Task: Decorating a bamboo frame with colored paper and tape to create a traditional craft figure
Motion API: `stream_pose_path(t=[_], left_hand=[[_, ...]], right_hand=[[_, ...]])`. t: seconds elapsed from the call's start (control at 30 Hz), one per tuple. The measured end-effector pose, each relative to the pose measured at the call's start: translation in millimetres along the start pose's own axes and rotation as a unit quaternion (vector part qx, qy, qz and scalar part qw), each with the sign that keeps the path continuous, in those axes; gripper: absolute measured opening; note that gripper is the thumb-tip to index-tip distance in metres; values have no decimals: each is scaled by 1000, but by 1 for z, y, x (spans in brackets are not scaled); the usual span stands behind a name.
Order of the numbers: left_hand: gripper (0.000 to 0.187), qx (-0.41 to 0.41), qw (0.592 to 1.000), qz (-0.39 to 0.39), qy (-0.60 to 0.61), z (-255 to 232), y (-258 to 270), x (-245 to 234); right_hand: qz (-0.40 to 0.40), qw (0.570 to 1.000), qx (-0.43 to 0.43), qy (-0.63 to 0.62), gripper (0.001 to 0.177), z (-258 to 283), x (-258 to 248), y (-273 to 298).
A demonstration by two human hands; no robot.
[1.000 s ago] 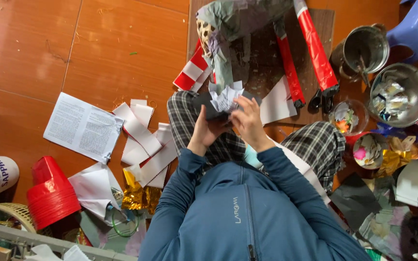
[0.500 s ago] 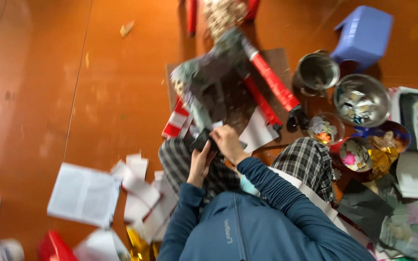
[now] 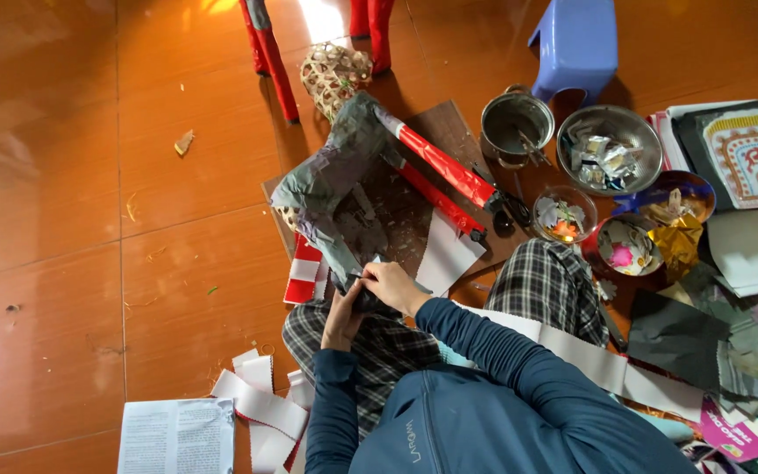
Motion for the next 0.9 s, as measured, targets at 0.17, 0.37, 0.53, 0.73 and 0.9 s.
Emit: stream_pose_path(t=[0.17,0.37,0.53,0.73,0.9], left_hand=[[72,-6,1000,12,0,18,-20,-4],[66,30,997,0,69,39,-40,-17],[68,36,993,-30,109,33,-31,-7],[59,13,987,-66,149,38,-21,20],[49,15,986,-66,154,22,2,56]], right_hand=[[34,999,14,-29,19,16,-9,-5],[66,998,6,-11,23,6,-10,-15],[42,985,-27,-164,34,29,-74,-4],[61,993,67,-73,51,-177,-60,57],[179,948,-166,205,60,-110,34,84]])
Point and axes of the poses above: each hand's wrist, its own y-axis away from the middle knuckle, its own x-axis out of the palm, z = x × y, the point moved 8 cm from there along -y, towards the middle knuckle, and after that the axes turned 7 degrees about -y, right-handed, at the moved point
